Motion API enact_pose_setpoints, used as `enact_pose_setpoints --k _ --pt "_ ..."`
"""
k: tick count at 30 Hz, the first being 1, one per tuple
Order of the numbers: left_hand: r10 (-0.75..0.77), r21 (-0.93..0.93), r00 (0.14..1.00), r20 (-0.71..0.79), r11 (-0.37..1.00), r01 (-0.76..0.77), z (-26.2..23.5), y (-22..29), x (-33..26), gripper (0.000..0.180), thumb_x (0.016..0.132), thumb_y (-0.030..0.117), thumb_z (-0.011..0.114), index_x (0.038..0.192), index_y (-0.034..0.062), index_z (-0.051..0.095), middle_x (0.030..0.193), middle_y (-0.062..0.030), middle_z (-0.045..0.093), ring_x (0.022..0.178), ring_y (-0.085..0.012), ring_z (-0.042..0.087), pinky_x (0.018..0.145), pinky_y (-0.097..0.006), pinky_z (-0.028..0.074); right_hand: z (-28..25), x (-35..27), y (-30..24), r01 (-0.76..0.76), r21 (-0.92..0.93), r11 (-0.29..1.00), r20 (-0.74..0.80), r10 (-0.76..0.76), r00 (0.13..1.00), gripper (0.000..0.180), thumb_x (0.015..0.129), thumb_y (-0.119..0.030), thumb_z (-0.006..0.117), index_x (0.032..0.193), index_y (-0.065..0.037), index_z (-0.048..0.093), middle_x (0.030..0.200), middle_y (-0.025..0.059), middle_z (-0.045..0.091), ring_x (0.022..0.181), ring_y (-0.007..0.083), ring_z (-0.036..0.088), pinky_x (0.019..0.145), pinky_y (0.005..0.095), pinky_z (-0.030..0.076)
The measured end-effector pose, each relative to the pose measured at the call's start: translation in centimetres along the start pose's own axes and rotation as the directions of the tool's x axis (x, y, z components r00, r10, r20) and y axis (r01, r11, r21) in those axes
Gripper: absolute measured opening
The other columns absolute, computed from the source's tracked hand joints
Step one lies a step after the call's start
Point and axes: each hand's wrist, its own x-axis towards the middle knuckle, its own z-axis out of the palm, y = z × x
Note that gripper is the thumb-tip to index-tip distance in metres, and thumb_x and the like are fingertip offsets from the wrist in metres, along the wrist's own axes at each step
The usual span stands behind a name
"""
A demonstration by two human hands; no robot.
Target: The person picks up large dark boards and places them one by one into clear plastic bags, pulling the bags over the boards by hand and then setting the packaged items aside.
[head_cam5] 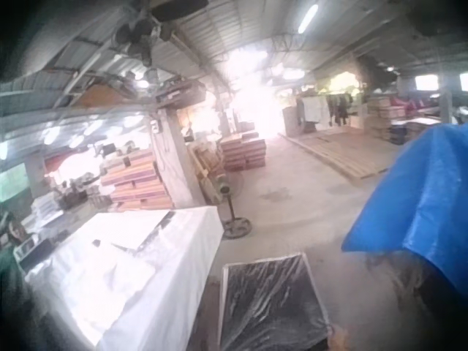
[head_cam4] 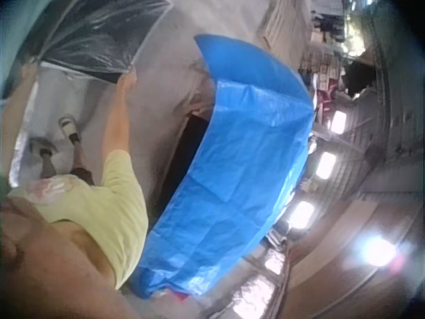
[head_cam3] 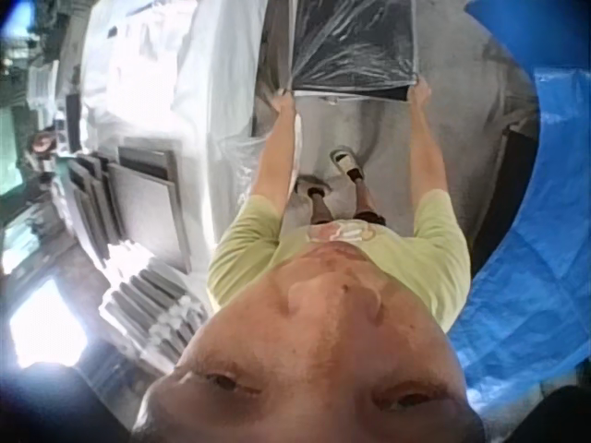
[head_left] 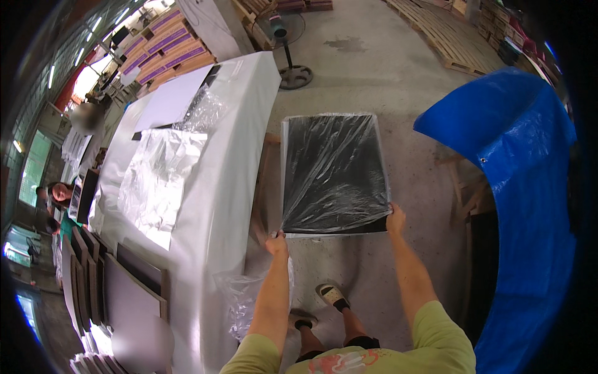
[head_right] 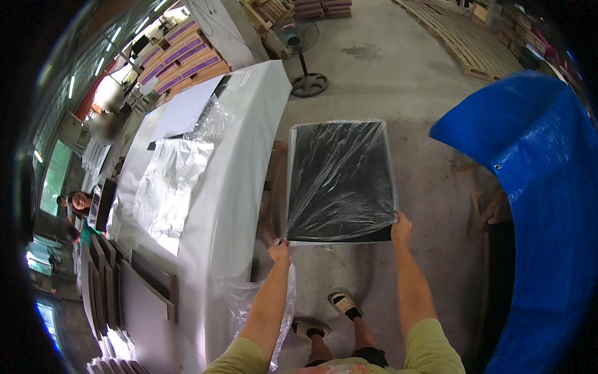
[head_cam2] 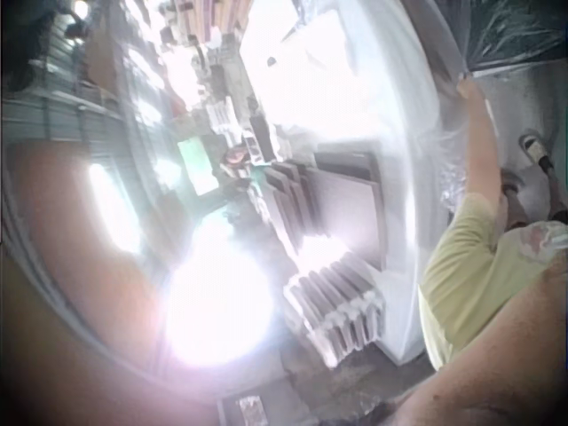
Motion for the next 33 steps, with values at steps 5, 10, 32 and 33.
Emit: enact_pose_setpoints --k 5,10,32,33 --pt "0.196 0.291 0.981 0.008 0.938 -0.190 -5.0 -1.8 -1.1 0.036 0.082 0.032 0.056 0.097 -0.0003 0.059 0.086 -0.0090 0.062 0.069 -0.0153 0.060 0.054 -0.025 0.044 0.5 0.6 3.0 0.138 -0.165 0.977 -0.043 -0.146 0.988 0.036 0.077 -0.004 0.046 0.113 -0.003 0.050 0.109 0.0202 0.052 0.099 0.0355 0.050 0.082 0.0416 0.040" --pt "-0.080 -0.222 0.712 0.697 0.921 0.320 -14.5 7.2 -10.7 0.078 0.079 0.065 0.034 0.135 0.0111 0.023 0.125 -0.0084 0.044 0.096 -0.0198 0.050 0.069 -0.028 0.043 -2.7 -11.2 -5.5 0.390 0.152 0.908 0.329 -0.419 0.847 0.048 0.075 -0.013 0.061 0.119 -0.006 0.044 0.120 0.0156 0.044 0.107 0.0305 0.046 0.087 0.0385 0.038" --pt "0.158 -0.683 0.954 -0.256 0.668 -0.295 -41.2 10.6 -29.0 0.053 0.080 0.018 0.061 0.125 0.0057 0.037 0.113 -0.0098 0.051 0.094 -0.0148 0.051 0.080 -0.028 0.044 -4.5 -46.7 -33.0 -0.069 0.743 0.666 0.624 -0.726 -0.290 0.012 0.086 -0.011 0.051 0.080 -0.002 0.055 0.069 -0.0034 0.050 0.069 0.0035 0.044 0.059 0.0198 0.037" --pt "0.076 -0.602 0.945 -0.318 0.754 -0.263 -42.1 10.0 -29.4 0.048 0.077 0.014 0.064 0.119 0.0022 0.043 0.105 -0.0092 0.055 0.088 -0.0127 0.053 0.075 -0.026 0.044 -4.1 -47.4 -33.3 -0.067 0.777 0.626 0.575 -0.749 -0.329 0.015 0.087 -0.013 0.050 0.078 -0.001 0.053 0.066 -0.0029 0.049 0.067 0.0037 0.043 0.058 0.0203 0.037"
